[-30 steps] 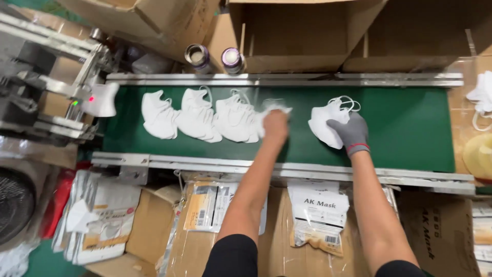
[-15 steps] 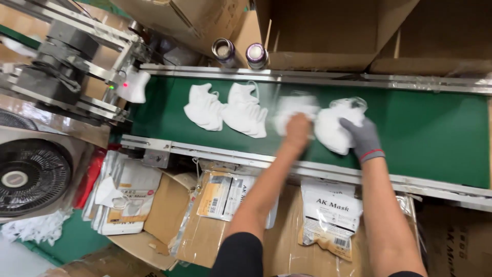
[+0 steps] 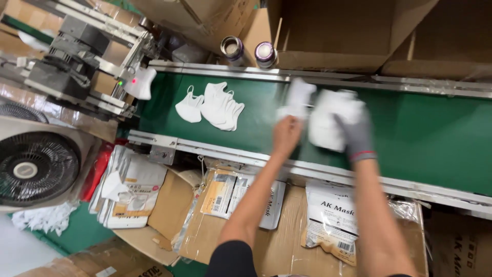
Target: Packaging face masks into plastic bags from a production conveyor belt.
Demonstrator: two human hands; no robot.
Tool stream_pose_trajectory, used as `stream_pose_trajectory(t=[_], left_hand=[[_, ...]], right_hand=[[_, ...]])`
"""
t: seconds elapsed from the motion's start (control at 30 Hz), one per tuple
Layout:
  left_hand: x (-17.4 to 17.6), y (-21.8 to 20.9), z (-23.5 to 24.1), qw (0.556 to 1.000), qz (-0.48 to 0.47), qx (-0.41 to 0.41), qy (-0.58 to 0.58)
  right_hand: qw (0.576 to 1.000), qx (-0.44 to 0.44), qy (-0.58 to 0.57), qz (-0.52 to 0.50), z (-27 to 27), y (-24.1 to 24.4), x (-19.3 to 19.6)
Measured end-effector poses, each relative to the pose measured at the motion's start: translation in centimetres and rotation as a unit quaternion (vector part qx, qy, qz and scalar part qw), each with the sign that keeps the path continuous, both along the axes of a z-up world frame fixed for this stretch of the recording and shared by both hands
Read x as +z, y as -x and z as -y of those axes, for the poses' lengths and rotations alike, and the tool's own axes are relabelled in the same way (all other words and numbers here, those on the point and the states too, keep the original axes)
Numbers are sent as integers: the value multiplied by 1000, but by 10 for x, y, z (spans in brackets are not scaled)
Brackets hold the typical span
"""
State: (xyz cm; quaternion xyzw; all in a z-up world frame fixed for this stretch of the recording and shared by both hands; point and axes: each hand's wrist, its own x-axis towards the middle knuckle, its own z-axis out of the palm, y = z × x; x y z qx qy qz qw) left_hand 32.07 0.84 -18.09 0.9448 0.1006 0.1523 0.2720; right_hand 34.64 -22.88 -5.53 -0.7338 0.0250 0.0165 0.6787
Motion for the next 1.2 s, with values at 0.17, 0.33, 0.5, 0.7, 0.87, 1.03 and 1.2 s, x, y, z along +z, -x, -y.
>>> stream_pose_trajectory(t=[0.17,0.33,0.5,0.7,0.87,1.03,1.2], left_hand=[[86,39,1,921,89,-35,378],[128,82,-80,847,-47,-230,476],[139,93,-75,811,-151,-248,508],[109,79,-61,752,-111,3,650],[106,53,-30,702,-95,65,703],[72,69,-79,847,37,-127,515],[196,66,-54,956,-28,-225,185]], right_hand=[[980,176,-91,-22,-63,34,39],[993,116,-14,25,1,21,50],[959,175,-140,-174,-19,11,22],[997,-29,34,63,-45,22,58],[799,188,411,396,-105,71,6],[914,140,202,322,-54,47,88],[921,279,269,50,-65,31,36]])
